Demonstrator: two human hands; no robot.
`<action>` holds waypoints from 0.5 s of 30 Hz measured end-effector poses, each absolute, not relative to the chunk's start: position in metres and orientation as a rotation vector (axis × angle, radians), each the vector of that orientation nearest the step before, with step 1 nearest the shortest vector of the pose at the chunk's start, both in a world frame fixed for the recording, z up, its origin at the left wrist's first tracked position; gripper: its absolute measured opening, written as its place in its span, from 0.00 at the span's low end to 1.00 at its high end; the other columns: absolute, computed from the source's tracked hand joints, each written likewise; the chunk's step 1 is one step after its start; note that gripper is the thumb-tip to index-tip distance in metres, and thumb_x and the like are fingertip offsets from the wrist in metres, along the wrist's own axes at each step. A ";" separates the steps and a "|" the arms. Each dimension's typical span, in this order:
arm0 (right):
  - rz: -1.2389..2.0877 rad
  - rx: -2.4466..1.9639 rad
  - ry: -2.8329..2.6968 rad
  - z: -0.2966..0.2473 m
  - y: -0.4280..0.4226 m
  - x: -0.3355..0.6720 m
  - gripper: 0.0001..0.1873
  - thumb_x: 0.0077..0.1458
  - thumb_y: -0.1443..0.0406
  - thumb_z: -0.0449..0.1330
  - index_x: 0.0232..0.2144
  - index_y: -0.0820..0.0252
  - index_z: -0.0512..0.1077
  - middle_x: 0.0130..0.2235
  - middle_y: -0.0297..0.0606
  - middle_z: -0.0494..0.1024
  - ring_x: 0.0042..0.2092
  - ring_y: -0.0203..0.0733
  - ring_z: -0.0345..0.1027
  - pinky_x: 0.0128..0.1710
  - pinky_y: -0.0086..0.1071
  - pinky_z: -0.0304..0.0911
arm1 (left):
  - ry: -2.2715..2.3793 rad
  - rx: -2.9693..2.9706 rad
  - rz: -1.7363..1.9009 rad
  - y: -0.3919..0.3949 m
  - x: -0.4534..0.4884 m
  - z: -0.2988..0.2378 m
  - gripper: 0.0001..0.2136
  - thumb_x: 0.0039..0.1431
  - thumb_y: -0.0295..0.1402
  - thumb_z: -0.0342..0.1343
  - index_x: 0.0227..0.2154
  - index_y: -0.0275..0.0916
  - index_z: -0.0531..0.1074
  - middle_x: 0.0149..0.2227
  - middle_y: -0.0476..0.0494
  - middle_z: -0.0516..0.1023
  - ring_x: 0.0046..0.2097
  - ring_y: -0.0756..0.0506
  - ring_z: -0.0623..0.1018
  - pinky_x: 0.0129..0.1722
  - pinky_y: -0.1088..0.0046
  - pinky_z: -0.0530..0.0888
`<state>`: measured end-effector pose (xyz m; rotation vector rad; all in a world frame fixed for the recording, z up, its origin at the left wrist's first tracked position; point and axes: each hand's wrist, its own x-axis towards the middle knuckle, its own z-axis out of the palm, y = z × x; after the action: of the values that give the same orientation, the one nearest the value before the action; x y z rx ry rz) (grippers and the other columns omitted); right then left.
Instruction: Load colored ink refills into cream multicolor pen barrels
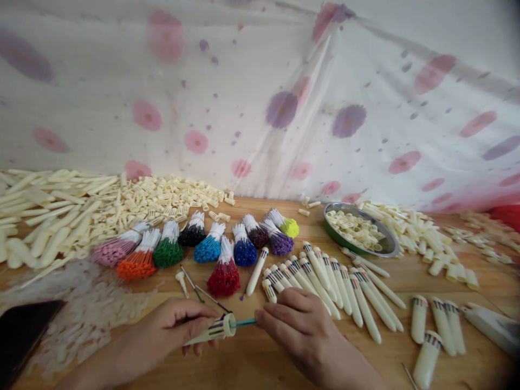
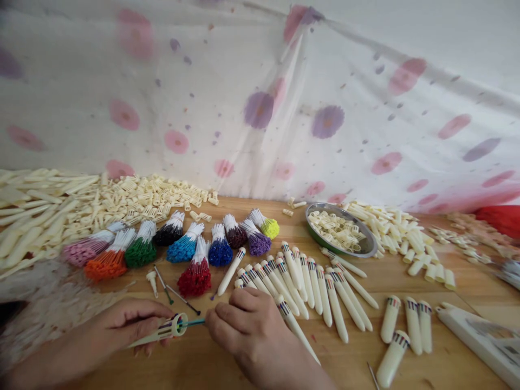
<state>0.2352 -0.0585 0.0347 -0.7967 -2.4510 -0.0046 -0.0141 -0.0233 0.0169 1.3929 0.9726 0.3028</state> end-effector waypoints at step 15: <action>-0.330 -0.785 -2.476 0.059 -0.071 0.234 0.13 0.62 0.72 0.47 0.37 0.65 0.72 0.30 0.37 0.78 0.29 0.36 0.65 0.27 0.31 0.61 | 1.049 1.644 0.503 -0.025 -0.013 0.009 0.09 0.45 0.35 0.62 0.33 0.50 0.80 0.40 0.50 0.78 0.44 0.41 0.74 0.44 0.73 0.70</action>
<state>0.2342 -0.0708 0.0594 -0.7846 -2.4764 -0.3297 -0.0133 -0.0247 0.0093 1.6445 1.0493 0.5027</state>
